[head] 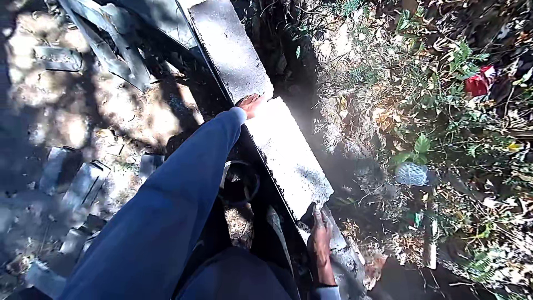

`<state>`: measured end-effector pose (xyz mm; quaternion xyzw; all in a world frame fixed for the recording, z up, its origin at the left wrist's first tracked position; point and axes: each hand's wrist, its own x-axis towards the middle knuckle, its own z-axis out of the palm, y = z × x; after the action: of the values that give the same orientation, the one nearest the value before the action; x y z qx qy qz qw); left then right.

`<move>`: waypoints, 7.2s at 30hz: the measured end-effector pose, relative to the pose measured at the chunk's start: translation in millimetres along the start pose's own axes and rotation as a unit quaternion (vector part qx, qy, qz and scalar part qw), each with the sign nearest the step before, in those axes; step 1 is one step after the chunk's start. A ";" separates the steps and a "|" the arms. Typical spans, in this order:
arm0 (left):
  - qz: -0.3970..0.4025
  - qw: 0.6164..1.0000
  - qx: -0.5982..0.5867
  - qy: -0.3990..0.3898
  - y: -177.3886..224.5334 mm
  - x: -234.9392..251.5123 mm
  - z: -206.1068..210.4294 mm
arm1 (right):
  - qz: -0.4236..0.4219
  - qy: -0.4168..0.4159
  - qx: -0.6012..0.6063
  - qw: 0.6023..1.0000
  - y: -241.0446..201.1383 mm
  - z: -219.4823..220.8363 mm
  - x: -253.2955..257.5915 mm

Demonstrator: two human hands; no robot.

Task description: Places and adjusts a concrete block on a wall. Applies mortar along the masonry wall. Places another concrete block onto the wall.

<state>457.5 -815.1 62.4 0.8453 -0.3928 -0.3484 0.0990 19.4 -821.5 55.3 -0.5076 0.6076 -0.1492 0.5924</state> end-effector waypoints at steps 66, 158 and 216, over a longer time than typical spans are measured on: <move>-0.126 0.755 -0.589 0.259 -20.6 -58.9 94.7 | -0.045 -0.150 -0.149 0.976 0.7 -15.8 49.8; -0.183 0.783 -0.547 0.232 -29.5 -62.7 86.4 | -0.371 -0.280 0.137 0.875 -115.1 228.0 113.3; -0.343 0.655 -0.672 -0.049 71.4 -164.5 305.9 | -0.197 -0.026 -0.288 0.937 197.4 32.1 -40.1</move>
<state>137.4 -710.0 -47.7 0.6042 0.2617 -0.5674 0.4945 -48.2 -689.4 -84.6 -0.7700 0.4963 -0.0683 0.3951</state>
